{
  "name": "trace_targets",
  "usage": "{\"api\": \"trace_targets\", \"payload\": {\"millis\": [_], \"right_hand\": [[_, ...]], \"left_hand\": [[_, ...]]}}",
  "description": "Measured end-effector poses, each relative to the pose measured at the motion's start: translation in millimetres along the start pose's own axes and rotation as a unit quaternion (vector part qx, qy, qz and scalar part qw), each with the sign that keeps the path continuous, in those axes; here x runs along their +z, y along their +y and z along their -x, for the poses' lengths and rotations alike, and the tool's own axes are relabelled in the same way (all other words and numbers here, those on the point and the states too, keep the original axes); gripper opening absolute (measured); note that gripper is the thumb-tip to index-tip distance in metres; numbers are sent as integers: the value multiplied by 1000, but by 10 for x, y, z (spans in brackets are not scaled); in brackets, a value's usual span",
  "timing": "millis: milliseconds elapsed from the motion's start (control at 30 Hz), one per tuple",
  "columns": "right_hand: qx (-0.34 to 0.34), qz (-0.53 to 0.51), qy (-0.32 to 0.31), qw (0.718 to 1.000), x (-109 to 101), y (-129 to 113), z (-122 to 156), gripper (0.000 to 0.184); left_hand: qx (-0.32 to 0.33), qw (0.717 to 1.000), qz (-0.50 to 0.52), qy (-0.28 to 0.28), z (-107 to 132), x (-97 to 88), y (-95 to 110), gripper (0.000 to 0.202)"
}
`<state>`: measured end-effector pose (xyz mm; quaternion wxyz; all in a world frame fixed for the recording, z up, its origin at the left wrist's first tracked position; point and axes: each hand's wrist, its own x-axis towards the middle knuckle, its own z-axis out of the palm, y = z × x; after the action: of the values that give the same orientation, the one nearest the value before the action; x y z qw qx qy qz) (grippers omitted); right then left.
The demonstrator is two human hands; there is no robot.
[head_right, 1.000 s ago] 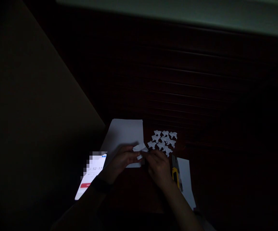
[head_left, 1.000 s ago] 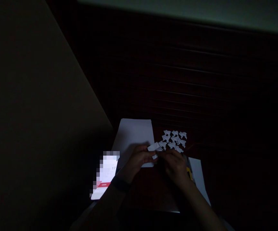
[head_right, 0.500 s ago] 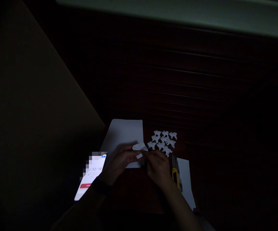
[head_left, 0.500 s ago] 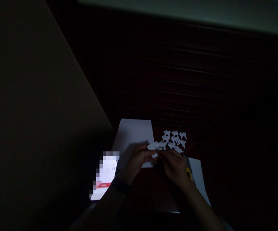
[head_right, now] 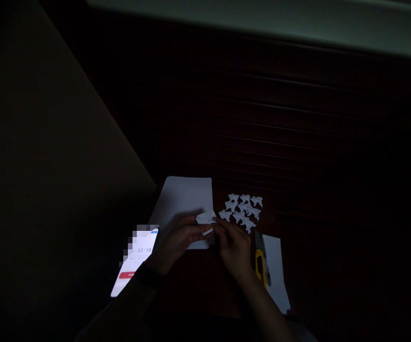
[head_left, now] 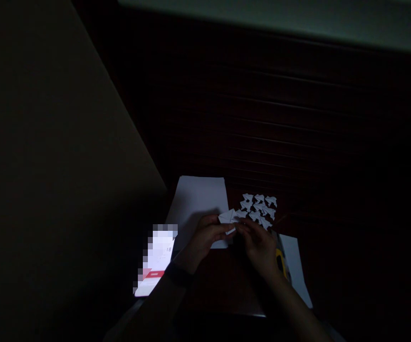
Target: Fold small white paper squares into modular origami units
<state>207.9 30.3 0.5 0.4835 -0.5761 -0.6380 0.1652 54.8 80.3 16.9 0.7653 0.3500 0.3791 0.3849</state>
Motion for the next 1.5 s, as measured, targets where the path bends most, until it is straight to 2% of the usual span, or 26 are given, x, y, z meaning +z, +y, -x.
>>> {"api": "trace_targets", "payload": {"millis": [167,367,500,800,933,1000,1167,1500], "right_hand": [[-116,43,-70,990,-83,46,19,44],[-181,93,-128,971,-132,91,21,50],[-209,122,-125,962,-133,118,18,53],[-198,123,-148,961,-133,149,43,60],[-197,123,-150,961,-125,166,46,59],[-193,121,-147,963,-125,164,40,59],[-173,111,-147,967,-129,134,21,59],[-165,80,-112,977,-86,124,26,49]], "left_hand": [[0,1000,16,2,-19,-14,-22,19],[-32,999,15,8,-29,-34,-43,16],[-37,999,20,13,-29,-44,-48,17],[-35,999,27,15,-51,-92,-96,29],[-50,996,30,68,-70,-102,-116,41],[-48,995,34,77,-70,-96,-115,41],[-30,998,33,34,-55,-74,-89,27],[13,998,-54,28,-13,-19,-31,29]]}}
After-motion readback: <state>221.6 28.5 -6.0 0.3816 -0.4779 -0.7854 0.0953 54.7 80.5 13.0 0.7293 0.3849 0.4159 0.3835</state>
